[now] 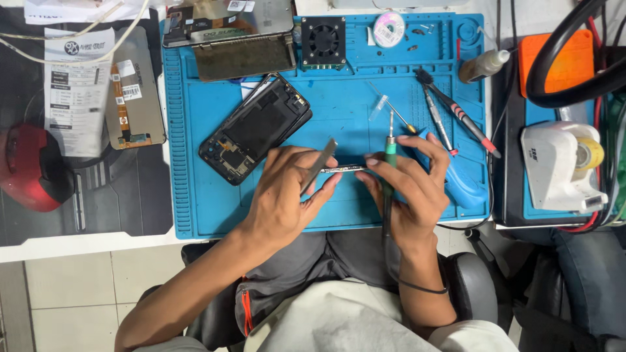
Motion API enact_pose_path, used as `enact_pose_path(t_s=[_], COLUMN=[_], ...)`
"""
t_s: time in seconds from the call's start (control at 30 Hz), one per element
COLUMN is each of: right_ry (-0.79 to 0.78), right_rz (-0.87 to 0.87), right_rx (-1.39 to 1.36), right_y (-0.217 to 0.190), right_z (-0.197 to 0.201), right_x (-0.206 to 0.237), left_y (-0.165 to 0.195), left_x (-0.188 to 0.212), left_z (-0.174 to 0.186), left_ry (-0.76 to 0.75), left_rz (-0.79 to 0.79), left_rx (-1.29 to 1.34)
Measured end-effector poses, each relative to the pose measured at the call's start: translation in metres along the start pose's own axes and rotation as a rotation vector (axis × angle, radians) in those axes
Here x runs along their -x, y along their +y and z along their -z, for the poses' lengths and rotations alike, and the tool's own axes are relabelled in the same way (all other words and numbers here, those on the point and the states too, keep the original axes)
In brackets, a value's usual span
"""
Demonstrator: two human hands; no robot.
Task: The person solders a small component onto the edge of a disassembled smartphone using a soldering iron, holding the phone with tweezers-like pliers. They then reassemble the phone, power it on and interact with its screen, and finally cut a small piece of material with scissors.
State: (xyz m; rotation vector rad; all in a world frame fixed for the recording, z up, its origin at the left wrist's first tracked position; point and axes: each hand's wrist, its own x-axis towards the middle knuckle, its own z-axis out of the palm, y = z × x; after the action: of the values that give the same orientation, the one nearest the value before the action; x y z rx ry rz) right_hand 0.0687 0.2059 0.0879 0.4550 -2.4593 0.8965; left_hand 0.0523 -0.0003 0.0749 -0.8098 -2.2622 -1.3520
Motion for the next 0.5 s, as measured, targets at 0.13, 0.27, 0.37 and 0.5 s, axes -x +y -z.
enact_pose_path(t_s=[0.13,0.27,0.37,0.5], right_ry=[-0.015,-0.015,-0.009,0.000], right_rz=[0.023,0.049,0.050,0.040], right_rx=[-0.017,-0.036,-0.047,-0.053], right_y=[0.004,0.008,0.008,0.010], right_z=[-0.002,-0.002,-0.003,-0.002], right_x=[-0.002,-0.002,-0.002,-0.004], left_y=[0.000,0.000,0.004,0.015], left_x=[0.003,0.008,0.010,0.013], left_z=[0.004,0.009,0.013,0.008], left_ry=[-0.006,0.003,0.004,0.049], left_rz=[0.128,0.169,0.170,0.156], left_rx=[0.023,0.000,0.002,0.020])
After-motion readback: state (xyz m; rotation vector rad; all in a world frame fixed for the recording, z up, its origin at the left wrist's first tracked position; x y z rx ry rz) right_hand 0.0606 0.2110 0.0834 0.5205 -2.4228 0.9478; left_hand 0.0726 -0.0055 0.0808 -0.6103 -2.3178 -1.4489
